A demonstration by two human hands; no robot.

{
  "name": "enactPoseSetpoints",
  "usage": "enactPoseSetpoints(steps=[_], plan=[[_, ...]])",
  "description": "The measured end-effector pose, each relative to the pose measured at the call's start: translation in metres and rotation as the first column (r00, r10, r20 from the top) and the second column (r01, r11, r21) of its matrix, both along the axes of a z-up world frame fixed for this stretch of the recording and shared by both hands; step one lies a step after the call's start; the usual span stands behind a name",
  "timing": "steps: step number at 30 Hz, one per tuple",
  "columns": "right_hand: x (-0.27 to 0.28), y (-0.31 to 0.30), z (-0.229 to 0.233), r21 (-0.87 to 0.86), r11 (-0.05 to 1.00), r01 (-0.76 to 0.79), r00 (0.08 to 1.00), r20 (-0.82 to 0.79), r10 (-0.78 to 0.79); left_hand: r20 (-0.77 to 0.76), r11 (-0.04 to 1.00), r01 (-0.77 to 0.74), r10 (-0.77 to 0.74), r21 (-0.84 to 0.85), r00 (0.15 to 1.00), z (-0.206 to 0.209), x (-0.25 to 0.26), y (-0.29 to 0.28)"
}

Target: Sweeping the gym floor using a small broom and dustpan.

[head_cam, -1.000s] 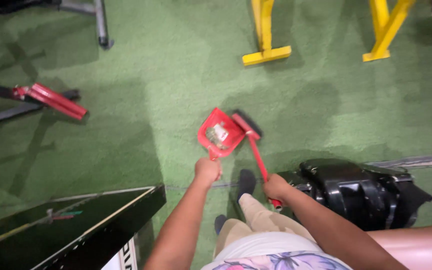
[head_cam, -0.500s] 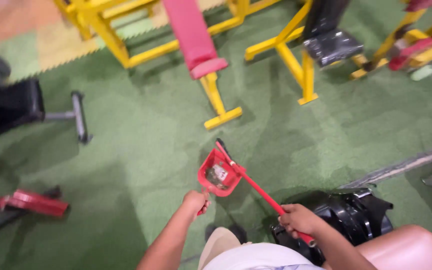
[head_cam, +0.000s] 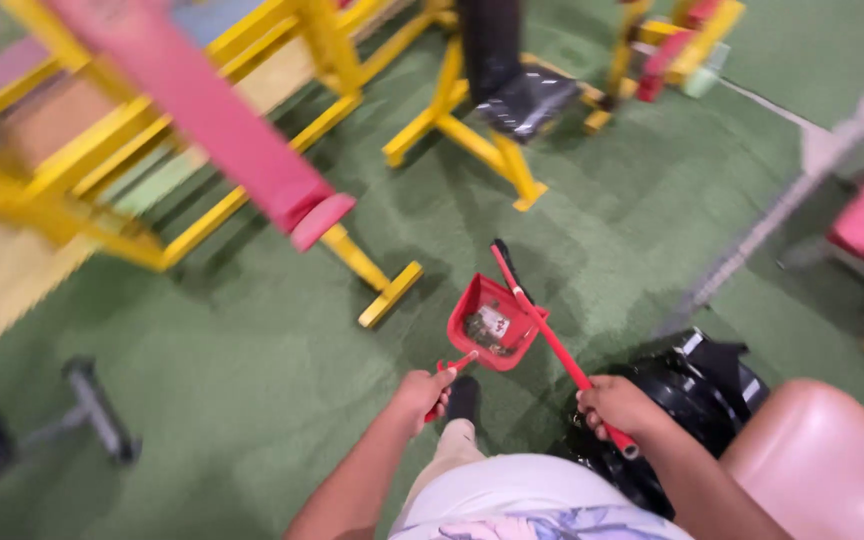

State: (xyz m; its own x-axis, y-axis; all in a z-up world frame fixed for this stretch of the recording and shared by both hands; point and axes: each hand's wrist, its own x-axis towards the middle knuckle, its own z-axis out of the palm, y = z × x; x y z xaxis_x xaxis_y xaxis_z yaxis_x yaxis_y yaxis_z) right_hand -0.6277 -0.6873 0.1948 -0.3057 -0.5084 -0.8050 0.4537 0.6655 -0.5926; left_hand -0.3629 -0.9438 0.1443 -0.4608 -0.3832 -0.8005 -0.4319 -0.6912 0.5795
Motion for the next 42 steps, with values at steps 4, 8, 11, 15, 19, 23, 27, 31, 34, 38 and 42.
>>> enactPoseSetpoints(steps=[4,8,11,15,19,23,27,31,34,38,42], plan=[[-0.029,-0.030,0.018,0.039,0.998,0.057,0.998,-0.042,-0.055,0.082,0.943,0.284,-0.274,-0.174,0.958,0.013,-0.059,-0.052],[-0.041,-0.049,0.014,0.045,0.990,0.132,0.988,-0.081,-0.128,0.012,0.945,0.325,-0.325,-0.035,0.946,0.002,-0.096,-0.086],[-0.056,-0.072,0.014,0.015,0.984,0.176,0.978,-0.117,-0.173,0.005,0.938,0.346,-0.346,-0.022,0.938,-0.001,-0.134,-0.111],[-0.073,-0.081,0.025,-0.004,0.969,0.249,0.963,-0.110,-0.248,0.021,0.919,0.392,-0.392,-0.027,0.920,0.012,-0.186,-0.125],[-0.097,-0.079,0.050,0.009,0.933,0.360,0.927,-0.117,-0.357,0.062,0.888,0.460,-0.459,0.001,0.886,-0.003,-0.246,-0.128],[-0.151,-0.073,0.063,-0.004,0.907,0.421,0.900,-0.123,-0.418,0.014,0.882,0.471,-0.470,-0.023,0.882,-0.015,-0.322,-0.127],[-0.233,-0.056,0.052,0.001,0.886,0.463,0.882,-0.091,-0.461,0.003,0.887,0.462,-0.462,-0.019,0.887,-0.019,-0.409,-0.119],[-0.310,-0.024,0.038,0.039,0.895,0.445,0.888,-0.149,-0.435,0.013,0.882,0.471,-0.471,0.013,0.882,-0.011,-0.492,-0.096],[-0.379,-0.004,0.032,0.017,0.929,0.369,0.912,-0.200,-0.359,-0.052,0.882,0.471,-0.469,0.018,0.882,-0.014,-0.566,-0.086],[-0.433,0.000,0.050,0.075,0.889,0.451,0.880,-0.205,-0.429,-0.074,0.868,0.496,-0.496,-0.014,0.865,-0.002,-0.623,-0.066],[-0.493,-0.006,0.049,0.064,0.856,0.513,0.848,-0.196,-0.493,-0.079,0.880,0.476,-0.475,-0.005,0.877,0.014,-0.695,-0.062]])
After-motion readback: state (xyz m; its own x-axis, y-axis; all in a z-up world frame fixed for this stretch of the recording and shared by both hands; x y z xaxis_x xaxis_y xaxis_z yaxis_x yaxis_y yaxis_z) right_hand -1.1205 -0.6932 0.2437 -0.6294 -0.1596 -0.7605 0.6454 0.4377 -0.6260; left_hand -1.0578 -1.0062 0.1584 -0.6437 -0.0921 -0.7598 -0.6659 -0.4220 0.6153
